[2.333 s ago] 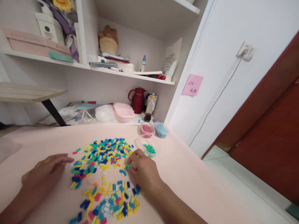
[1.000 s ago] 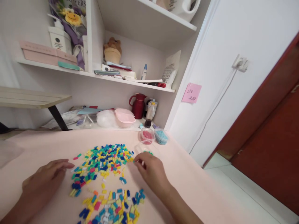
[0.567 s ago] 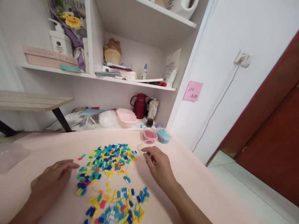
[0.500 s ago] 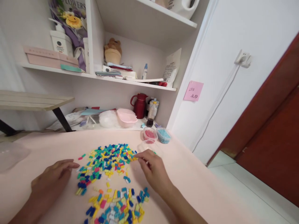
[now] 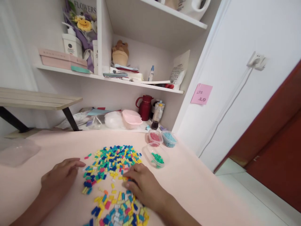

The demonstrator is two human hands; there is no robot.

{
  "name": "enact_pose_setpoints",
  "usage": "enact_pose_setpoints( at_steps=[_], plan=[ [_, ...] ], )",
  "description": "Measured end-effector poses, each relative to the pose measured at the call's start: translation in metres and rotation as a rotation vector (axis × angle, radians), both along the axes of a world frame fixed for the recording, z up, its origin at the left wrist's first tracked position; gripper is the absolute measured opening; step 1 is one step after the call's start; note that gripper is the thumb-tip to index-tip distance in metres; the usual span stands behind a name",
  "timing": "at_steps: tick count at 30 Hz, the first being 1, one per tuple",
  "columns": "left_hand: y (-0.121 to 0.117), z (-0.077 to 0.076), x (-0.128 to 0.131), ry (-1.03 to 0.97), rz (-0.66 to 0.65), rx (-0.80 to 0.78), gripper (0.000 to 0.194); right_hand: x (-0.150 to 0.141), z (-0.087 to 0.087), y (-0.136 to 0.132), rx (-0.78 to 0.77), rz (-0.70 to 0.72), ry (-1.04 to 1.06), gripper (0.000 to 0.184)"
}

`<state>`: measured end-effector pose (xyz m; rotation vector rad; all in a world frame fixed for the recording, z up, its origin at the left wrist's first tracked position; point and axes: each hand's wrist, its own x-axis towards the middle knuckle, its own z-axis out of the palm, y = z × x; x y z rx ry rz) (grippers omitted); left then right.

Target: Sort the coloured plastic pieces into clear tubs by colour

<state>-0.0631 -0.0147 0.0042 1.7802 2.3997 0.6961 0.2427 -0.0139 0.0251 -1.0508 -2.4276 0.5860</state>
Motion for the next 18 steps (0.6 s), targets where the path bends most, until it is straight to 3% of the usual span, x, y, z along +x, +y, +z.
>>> enact_pose_setpoints(
  at_steps=[4, 6, 10, 18],
  plan=[
    [-0.002, -0.001, 0.003, -0.014, 0.016, 0.029, 0.040, 0.006, -0.002, -0.002, -0.019, -0.015, 0.092, 0.035],
    [-0.003, -0.002, 0.003, -0.021, 0.013, 0.046, 0.039, 0.003, -0.004, -0.003, 0.042, -0.050, 0.041, 0.042],
    [-0.005, -0.004, 0.003, -0.036, 0.004, 0.066, 0.041, -0.009, 0.000, -0.006, 0.107, 0.028, -0.104, 0.050],
    [-0.008, -0.003, 0.005, -0.092, 0.001, 0.111, 0.041, -0.037, 0.015, -0.005, 0.072, 0.086, -0.283, 0.072]
  ],
)
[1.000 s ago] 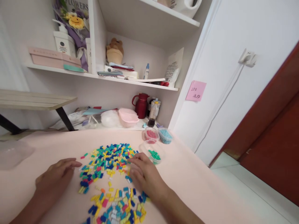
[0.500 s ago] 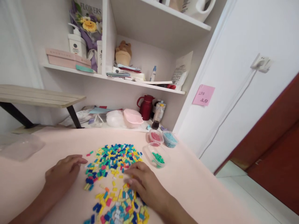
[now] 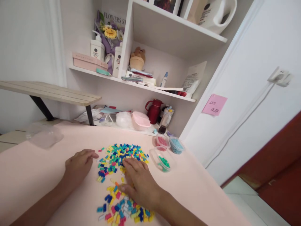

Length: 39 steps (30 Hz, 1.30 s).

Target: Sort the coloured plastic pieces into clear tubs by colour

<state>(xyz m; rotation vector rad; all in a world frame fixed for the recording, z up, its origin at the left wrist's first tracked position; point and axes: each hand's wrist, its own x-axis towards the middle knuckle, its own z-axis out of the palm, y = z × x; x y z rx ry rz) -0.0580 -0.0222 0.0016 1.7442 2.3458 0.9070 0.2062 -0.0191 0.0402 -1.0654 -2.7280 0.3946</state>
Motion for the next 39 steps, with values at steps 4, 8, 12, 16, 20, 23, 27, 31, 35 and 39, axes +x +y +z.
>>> enact_pose_setpoints(
  at_steps=[4, 8, 12, 16, 20, 23, 27, 31, 35, 39],
  plan=[
    [0.000, -0.001, 0.001, -0.012, 0.010, 0.024, 0.041, -0.013, -0.001, -0.009, 0.009, 0.033, -0.032, 0.063],
    [-0.002, -0.002, 0.001, -0.028, 0.013, 0.041, 0.041, -0.011, 0.005, -0.021, -0.026, 0.068, -0.014, 0.039],
    [-0.002, -0.002, 0.002, -0.040, 0.005, 0.048, 0.040, -0.008, 0.011, -0.022, -0.029, 0.033, 0.056, 0.030],
    [-0.001, -0.002, 0.002, -0.042, -0.001, 0.044, 0.039, -0.024, 0.003, -0.011, 0.065, -0.018, 0.168, 0.038],
    [-0.002, -0.002, 0.002, -0.031, -0.001, 0.062, 0.038, -0.047, -0.014, 0.003, 0.167, 0.040, 0.094, 0.039],
    [-0.003, -0.003, 0.001, -0.018, 0.001, 0.076, 0.040, -0.054, -0.023, 0.010, 0.254, 0.019, -0.032, 0.044],
    [-0.003, -0.003, 0.001, -0.023, 0.000, 0.067, 0.039, -0.046, -0.022, 0.012, 0.203, -0.070, -0.038, 0.042],
    [-0.002, 0.001, 0.002, -0.027, 0.003, 0.045, 0.039, -0.031, -0.019, 0.009, 0.075, -0.138, 0.105, 0.034],
    [-0.002, 0.004, 0.003, -0.033, 0.005, 0.015, 0.039, -0.024, -0.025, 0.009, 0.046, -0.160, 0.223, 0.037],
    [-0.001, 0.006, 0.002, -0.023, 0.009, -0.004, 0.040, -0.023, -0.034, 0.009, 0.084, -0.135, 0.224, 0.043]
  ],
)
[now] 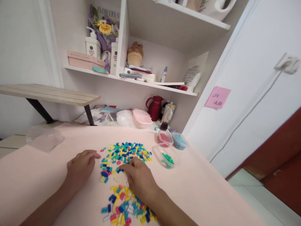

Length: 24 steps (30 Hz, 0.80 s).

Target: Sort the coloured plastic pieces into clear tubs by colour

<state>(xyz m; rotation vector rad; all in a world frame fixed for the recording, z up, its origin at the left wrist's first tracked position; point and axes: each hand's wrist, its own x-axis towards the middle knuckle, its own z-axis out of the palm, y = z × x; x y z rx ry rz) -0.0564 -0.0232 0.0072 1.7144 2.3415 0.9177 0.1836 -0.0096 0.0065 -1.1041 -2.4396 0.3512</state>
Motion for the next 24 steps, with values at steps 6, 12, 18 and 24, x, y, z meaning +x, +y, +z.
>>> enact_pose_setpoints(
  at_steps=[6, 12, 18, 24],
  plan=[
    [0.003, -0.002, -0.002, 0.032, -0.003, 0.003, 0.038, 0.008, 0.004, 0.001, -0.132, 0.034, 0.170, 0.041],
    [0.004, -0.004, -0.003, 0.030, -0.009, 0.004, 0.037, 0.019, 0.015, 0.005, -0.111, -0.057, 0.288, 0.032],
    [0.002, -0.002, -0.001, 0.016, -0.004, -0.010, 0.038, 0.018, 0.000, 0.011, -0.021, -0.058, 0.145, 0.030],
    [0.002, -0.001, 0.001, 0.016, 0.000, -0.019, 0.039, 0.018, 0.003, 0.010, -0.077, -0.041, 0.105, 0.031]
  ],
)
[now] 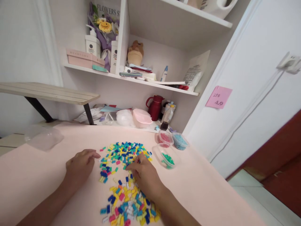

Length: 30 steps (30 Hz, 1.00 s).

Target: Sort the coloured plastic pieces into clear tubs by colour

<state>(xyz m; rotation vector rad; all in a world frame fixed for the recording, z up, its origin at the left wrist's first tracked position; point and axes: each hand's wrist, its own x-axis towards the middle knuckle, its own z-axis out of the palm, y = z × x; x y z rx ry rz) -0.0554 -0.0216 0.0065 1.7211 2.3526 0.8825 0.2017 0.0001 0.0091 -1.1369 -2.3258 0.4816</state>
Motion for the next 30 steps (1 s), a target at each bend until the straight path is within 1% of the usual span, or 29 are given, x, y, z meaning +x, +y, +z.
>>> enact_pose_setpoints(
  at_steps=[2, 4, 7, 10, 14, 17, 20, 22, 26, 30],
  plan=[
    [0.0000, -0.0004, 0.0001, -0.003, -0.001, 0.011, 0.038, -0.0004, 0.0028, -0.0016, -0.038, 0.022, 0.036, 0.032],
    [0.0000, -0.0008, -0.0001, -0.006, -0.002, 0.018, 0.038, -0.0018, 0.0044, -0.0030, -0.055, 0.010, 0.075, 0.030],
    [0.0000, -0.0007, -0.0003, -0.003, -0.004, 0.013, 0.038, -0.0047, 0.0044, -0.0045, -0.025, -0.030, 0.047, 0.028],
    [0.0003, -0.0001, -0.0005, 0.004, -0.005, -0.003, 0.040, -0.0062, 0.0037, -0.0051, -0.003, -0.028, -0.003, 0.031],
    [0.0006, -0.0001, -0.0010, 0.012, -0.009, 0.000, 0.040, -0.0046, 0.0050, -0.0054, -0.011, -0.009, 0.076, 0.029],
    [0.0006, -0.0010, -0.0016, 0.016, -0.014, 0.003, 0.040, -0.0029, 0.0052, -0.0053, 0.026, -0.011, 0.115, 0.028],
    [0.0011, -0.0020, -0.0019, 0.015, -0.016, 0.006, 0.039, -0.0027, 0.0040, -0.0049, 0.054, 0.043, 0.075, 0.028],
    [0.0017, -0.0021, -0.0017, 0.014, -0.013, 0.004, 0.038, -0.0031, 0.0038, -0.0046, 0.043, 0.072, 0.035, 0.027],
    [0.0015, -0.0013, -0.0009, 0.013, -0.012, 0.001, 0.038, -0.0025, 0.0039, -0.0026, 0.024, 0.009, -0.029, 0.022],
    [0.0001, -0.0006, -0.0001, 0.006, -0.008, -0.001, 0.039, -0.0002, -0.0002, 0.0012, 0.068, -0.049, -0.010, 0.025]
  ],
)
